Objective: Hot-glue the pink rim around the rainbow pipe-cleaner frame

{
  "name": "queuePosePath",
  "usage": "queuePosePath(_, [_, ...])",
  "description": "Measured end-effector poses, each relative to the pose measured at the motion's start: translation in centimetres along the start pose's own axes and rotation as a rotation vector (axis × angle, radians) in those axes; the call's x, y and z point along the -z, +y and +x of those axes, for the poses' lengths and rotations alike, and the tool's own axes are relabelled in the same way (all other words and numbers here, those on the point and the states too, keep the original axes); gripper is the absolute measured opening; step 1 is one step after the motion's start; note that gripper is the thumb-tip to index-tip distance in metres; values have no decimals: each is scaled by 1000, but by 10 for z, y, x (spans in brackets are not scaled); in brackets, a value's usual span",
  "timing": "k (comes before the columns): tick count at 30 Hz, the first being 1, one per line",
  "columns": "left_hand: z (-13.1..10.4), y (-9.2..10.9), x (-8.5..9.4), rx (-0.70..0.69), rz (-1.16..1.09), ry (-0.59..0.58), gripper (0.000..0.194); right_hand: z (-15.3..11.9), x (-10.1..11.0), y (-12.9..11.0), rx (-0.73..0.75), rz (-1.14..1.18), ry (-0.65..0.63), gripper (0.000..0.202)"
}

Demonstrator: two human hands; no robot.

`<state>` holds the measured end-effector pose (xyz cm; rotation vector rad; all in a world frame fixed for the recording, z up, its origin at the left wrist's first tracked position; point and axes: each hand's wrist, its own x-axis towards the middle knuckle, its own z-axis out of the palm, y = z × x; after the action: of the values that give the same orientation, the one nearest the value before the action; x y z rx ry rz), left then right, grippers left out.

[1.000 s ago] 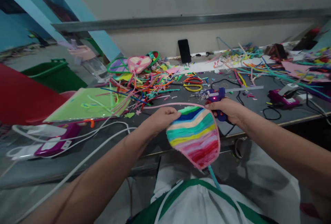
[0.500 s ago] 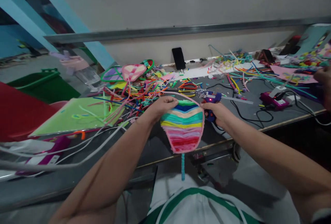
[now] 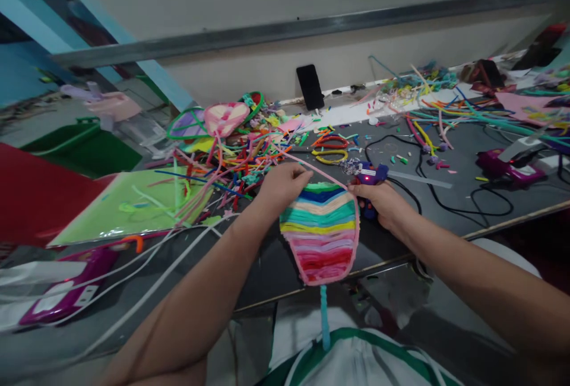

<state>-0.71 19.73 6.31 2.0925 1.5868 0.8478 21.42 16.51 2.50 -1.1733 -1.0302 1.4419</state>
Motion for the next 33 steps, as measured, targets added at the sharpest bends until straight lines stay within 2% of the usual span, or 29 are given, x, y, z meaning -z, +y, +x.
queuePosePath(2, [2, 4, -1, -213, 219, 121, 29, 0, 0, 0, -5, -7, 2, 16])
queuePosePath(3, [4, 5, -2, -311, 283, 121, 31, 0, 0, 0, -5, -11, 4, 16])
queuePosePath(5, [8, 5, -4, -419, 347, 18, 33, -1, 1, 0, 0, -14, 6, 15])
queuePosePath(8, [15, 2, -7, -435, 377, -118, 27, -2, 2, 0, -2, 3, 3, 15])
queuePosePath(13, [12, 3, -7, -463, 327, -148, 26, -3, 4, -3, -25, -6, 16, 16])
queuePosePath(18, [2, 12, -6, -397, 362, -191, 25, -5, 3, -4, -26, 12, 0, 16])
queuePosePath(21, [1, 13, -6, -329, 289, -217, 27, -6, 1, -4, -31, 22, -3, 17])
queuePosePath(28, [1, 13, -11, 120, -118, -251, 30, -8, -3, -5, -22, -30, 42, 17])
queuePosePath(30, [-1, 13, -13, 156, -202, -247, 33, -8, -3, -4, -24, -40, 35, 17])
queuePosePath(33, [-3, 11, -15, 126, -227, -241, 34, -8, -3, -3, -25, -42, 34, 17])
